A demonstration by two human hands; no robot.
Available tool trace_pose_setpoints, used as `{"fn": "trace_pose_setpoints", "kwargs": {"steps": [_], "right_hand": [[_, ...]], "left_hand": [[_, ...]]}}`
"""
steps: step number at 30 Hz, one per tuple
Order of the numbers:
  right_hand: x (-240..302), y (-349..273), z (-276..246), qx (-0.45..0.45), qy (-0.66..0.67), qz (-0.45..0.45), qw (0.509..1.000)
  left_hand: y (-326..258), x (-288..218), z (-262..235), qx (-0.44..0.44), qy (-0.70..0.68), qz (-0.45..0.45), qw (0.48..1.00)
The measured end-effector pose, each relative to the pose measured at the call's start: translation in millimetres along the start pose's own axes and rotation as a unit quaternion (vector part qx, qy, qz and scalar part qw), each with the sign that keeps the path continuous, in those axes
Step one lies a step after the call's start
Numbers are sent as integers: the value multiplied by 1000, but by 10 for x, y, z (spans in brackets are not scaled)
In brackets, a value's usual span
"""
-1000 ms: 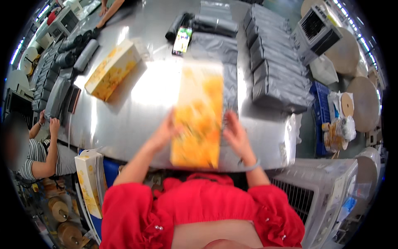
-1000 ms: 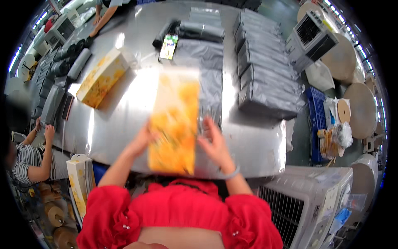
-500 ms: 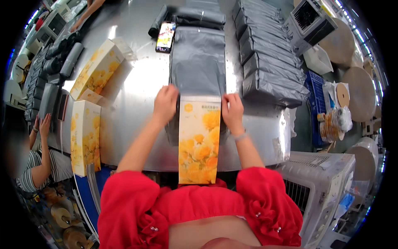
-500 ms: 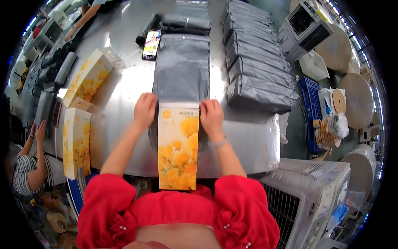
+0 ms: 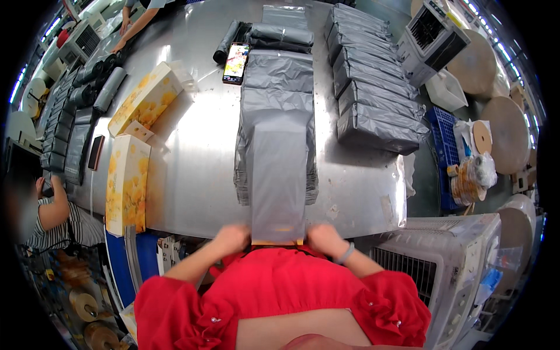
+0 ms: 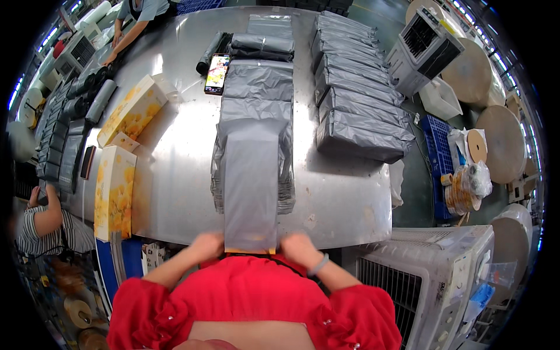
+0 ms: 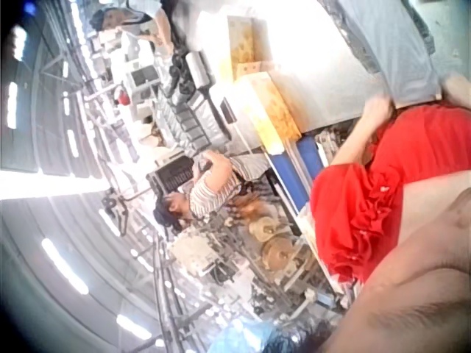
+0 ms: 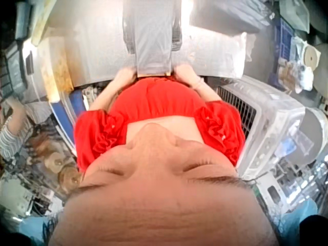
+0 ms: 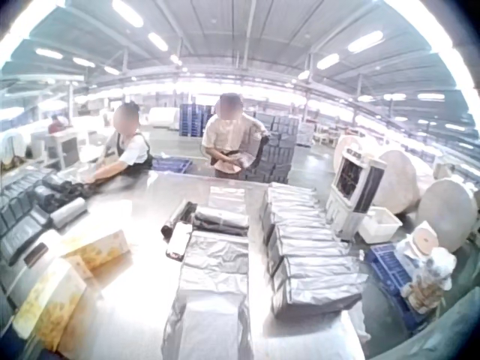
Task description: The person places yellow boxes into gray plastic shipping bags, seals the bags, and stacks the packaged items on a metal work table.
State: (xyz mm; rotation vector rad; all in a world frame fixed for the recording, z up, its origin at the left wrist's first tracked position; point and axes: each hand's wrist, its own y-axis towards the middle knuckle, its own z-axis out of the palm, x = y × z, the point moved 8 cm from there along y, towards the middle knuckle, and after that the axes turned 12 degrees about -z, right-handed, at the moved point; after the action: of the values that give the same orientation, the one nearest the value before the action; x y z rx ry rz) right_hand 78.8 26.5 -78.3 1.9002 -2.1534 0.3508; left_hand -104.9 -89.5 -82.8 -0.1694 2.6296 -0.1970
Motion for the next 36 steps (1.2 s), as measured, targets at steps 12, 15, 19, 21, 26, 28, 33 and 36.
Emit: {"fn": "trace_pose_setpoints", "kwargs": {"steps": [12, 15, 19, 21, 26, 28, 33, 36], "right_hand": [[-580, -28, -472, -199, 269, 244, 910], [-542, -31, -488, -216, 249, 208, 921], [-578, 24, -360, -164, 301, 173, 923], [-627, -54, 92, -194, 612, 156, 751], [-653, -272, 188, -182, 684, 245, 662], [-631, -208, -247, -77, 430, 203, 876], [-227, 144, -1313, -117, -93, -145, 978], [-149, 341, -1225, -46, -219, -257, 940]], "left_hand": [[431, -686, -809, -246, -78, -3, 966], [1046, -1042, -476, -154, -187, 2, 970], [1255, -1203, -82, -56, -211, 34, 975], [715, -1255, -156, -173, -170, 132, 961], [-1140, 221, 642, -65, -75, -183, 978], [-2155, 739, 1192, 265, -34, -343, 900], [-939, 391, -230, 18, 70, -207, 976], [30, -640, -1104, -157, 264, 182, 934]]}}
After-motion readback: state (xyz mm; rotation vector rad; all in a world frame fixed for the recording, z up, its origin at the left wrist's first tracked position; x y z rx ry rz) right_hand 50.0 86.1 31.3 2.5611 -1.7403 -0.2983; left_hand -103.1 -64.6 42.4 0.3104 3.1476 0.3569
